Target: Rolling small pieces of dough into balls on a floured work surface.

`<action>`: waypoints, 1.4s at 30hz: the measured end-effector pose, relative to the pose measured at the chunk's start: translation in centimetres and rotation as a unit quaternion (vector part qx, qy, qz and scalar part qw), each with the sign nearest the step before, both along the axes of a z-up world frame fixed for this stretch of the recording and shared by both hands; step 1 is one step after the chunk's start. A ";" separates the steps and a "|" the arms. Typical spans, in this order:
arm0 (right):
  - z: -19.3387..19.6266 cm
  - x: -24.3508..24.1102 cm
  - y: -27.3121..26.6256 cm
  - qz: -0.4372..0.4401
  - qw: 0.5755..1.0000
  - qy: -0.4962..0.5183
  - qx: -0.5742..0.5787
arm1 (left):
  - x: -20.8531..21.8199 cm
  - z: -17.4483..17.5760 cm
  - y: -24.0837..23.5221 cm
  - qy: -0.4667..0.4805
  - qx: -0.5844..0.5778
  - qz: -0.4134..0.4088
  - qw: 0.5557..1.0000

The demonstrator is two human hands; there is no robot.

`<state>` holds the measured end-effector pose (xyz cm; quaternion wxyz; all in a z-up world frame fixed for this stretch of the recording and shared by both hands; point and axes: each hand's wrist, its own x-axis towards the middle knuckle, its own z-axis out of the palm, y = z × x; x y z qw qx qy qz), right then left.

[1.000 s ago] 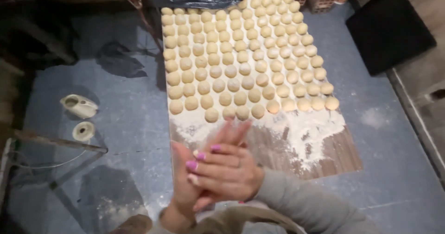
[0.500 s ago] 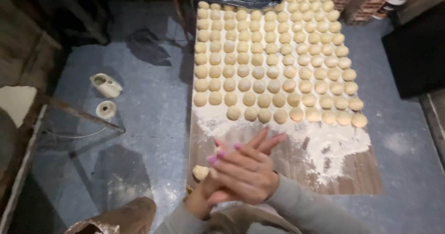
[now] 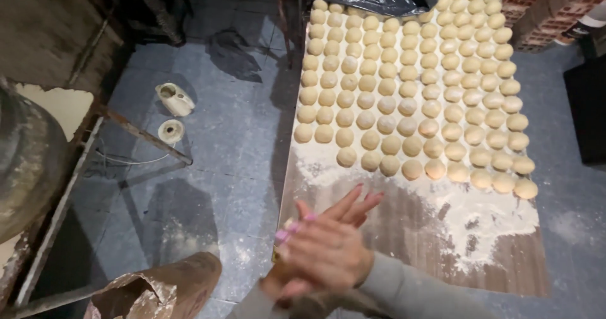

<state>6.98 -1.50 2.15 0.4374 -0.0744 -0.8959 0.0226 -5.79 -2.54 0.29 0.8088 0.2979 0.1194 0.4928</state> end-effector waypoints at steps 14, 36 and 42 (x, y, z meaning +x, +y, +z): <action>-3.3 -1.8 -0.1 0.075 0.995 -0.056 -0.026 | -0.9 -3.0 0.5 -0.166 -0.112 0.079 0.977; -25.3 3.1 15.4 -0.374 0.892 -0.134 -0.215 | -10.9 -15.8 -10.4 0.572 -0.048 0.595 0.563; -27.7 3.7 17.4 -0.408 0.854 -0.196 -0.257 | -10.8 -16.8 -11.3 0.531 -0.077 0.604 0.589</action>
